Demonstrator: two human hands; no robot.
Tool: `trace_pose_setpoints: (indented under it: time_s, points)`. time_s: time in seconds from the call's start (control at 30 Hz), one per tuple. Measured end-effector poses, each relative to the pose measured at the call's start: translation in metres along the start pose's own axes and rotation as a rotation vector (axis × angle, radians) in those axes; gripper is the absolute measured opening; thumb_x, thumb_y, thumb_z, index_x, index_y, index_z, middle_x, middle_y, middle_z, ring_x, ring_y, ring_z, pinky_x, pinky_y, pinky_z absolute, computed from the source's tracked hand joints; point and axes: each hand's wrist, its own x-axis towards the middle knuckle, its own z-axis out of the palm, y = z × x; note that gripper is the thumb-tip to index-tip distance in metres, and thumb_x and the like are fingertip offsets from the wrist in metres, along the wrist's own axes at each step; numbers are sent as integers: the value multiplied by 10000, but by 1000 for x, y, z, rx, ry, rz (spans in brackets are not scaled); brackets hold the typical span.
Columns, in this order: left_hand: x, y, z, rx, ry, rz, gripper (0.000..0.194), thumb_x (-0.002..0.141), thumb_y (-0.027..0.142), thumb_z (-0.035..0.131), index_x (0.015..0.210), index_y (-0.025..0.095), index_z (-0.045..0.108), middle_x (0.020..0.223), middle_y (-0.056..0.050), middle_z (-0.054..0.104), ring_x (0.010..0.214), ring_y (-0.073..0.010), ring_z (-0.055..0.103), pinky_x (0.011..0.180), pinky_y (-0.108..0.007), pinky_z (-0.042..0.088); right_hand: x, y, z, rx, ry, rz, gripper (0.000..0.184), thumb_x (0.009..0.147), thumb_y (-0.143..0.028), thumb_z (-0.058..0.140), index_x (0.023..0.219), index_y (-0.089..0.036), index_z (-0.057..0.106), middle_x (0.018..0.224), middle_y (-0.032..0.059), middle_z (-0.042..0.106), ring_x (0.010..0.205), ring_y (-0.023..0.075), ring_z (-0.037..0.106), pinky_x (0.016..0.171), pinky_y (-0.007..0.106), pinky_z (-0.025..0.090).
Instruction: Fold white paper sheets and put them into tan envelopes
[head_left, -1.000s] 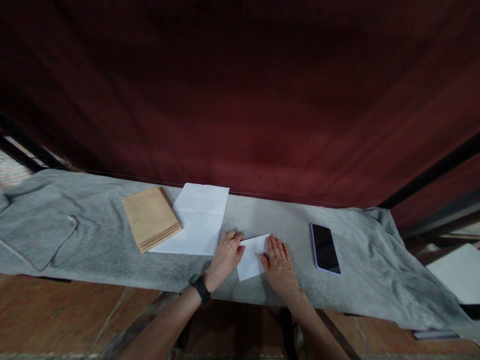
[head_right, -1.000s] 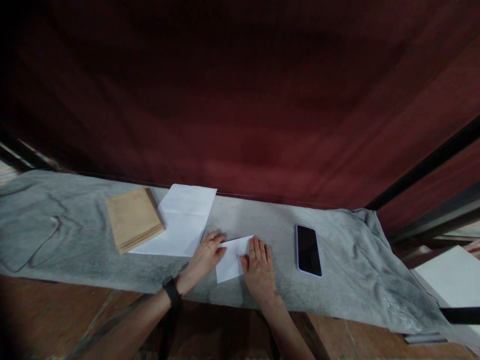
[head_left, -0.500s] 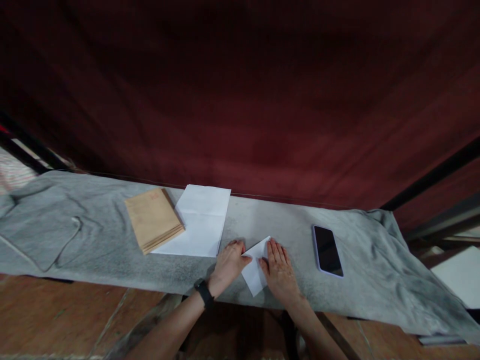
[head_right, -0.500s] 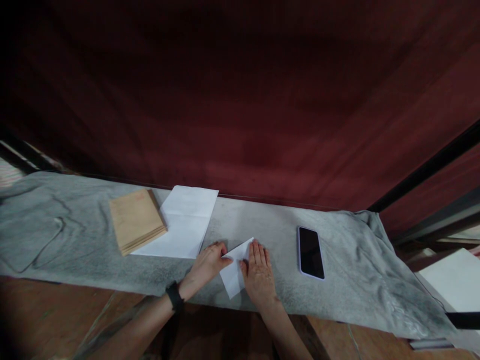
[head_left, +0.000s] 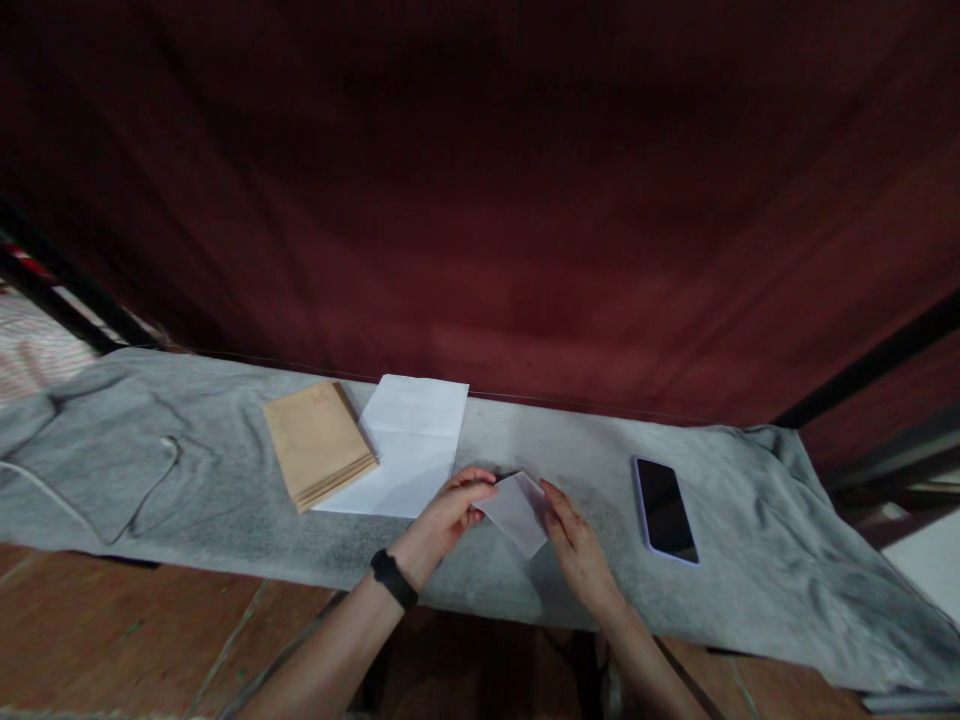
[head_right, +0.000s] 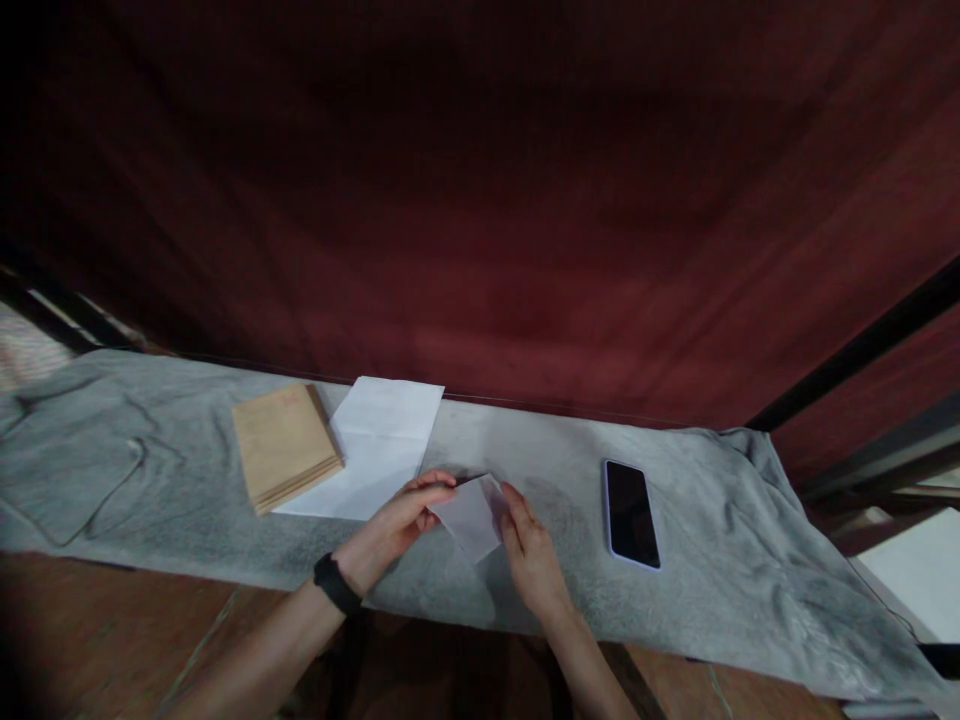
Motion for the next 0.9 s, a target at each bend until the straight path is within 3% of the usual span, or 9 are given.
trace_pose_setpoints:
  time_s: [0.13, 0.23, 0.37, 0.43, 0.6, 0.67, 0.73, 0.83, 0.9]
  points:
    - [-1, 6, -6, -211, -16, -96, 196, 626, 115, 761, 800, 163, 686, 789, -11, 715, 691, -148, 639, 667, -257, 491, 6, -2, -14, 177, -23, 4, 625, 778, -111, 394, 1355, -267, 576, 1373, 23, 614, 1280, 217, 560, 1093, 440, 450]
    - [0, 7, -8, -249, -19, -112, 99, 702, 107, 702, 792, 145, 686, 767, -24, 711, 619, -118, 625, 631, -235, 496, 9, -6, -14, 248, -49, 7, 590, 773, -152, 449, 1331, -269, 598, 1349, 35, 631, 1242, 236, 586, 1075, 448, 458]
    - [-2, 14, -8, -288, -32, -82, 56, 781, 134, 609, 783, 137, 665, 760, -45, 698, 664, -116, 647, 698, -234, 519, 11, -11, -5, 406, -77, 98, 333, 897, -380, 521, 1129, -244, 717, 1119, 59, 741, 1046, 259, 675, 957, 421, 521]
    - [-5, 17, -8, -242, -41, -22, 73, 783, 172, 631, 833, 139, 674, 740, -34, 686, 665, -120, 638, 678, -235, 502, 12, -14, 1, 533, -41, 210, 370, 896, -516, 550, 1002, -220, 745, 950, 58, 766, 893, 258, 695, 829, 387, 553]
    - [-10, 12, -6, 149, -84, 192, 235, 734, 329, 757, 878, 156, 690, 749, 6, 661, 683, -127, 595, 646, -233, 434, 15, -19, 11, 850, -54, 382, 472, 816, -619, 636, 1014, -200, 730, 909, 60, 767, 797, 259, 700, 769, 391, 563]
    - [-12, 7, -6, 262, -121, 235, 244, 751, 371, 738, 849, 158, 672, 783, -8, 666, 713, -149, 598, 674, -256, 445, 16, -18, 16, 867, -78, 396, 486, 822, -625, 620, 1065, -215, 719, 970, 73, 767, 840, 276, 710, 793, 425, 573]
    - [-15, 4, -5, 427, -54, 341, 210, 802, 377, 685, 811, 171, 647, 761, -7, 642, 692, -153, 579, 658, -265, 441, 17, -16, 19, 804, -47, 404, 500, 828, -636, 600, 1101, -232, 707, 1050, 90, 756, 902, 290, 711, 813, 455, 580]
    - [-25, 4, -7, 860, 117, 661, 182, 918, 318, 557, 802, 197, 628, 807, -22, 618, 761, -170, 573, 692, -281, 440, 18, -12, 19, 813, 22, 455, 557, 870, -664, 515, 1156, -214, 677, 1141, 130, 729, 999, 295, 700, 861, 487, 573]
    - [-35, 3, -8, 1197, 99, 904, 177, 967, 252, 491, 888, 204, 643, 894, -45, 631, 853, -190, 578, 762, -308, 444, 18, -12, 14, 966, -41, 503, 611, 908, -681, 422, 1164, -183, 664, 1132, 156, 727, 1004, 295, 704, 876, 503, 564]
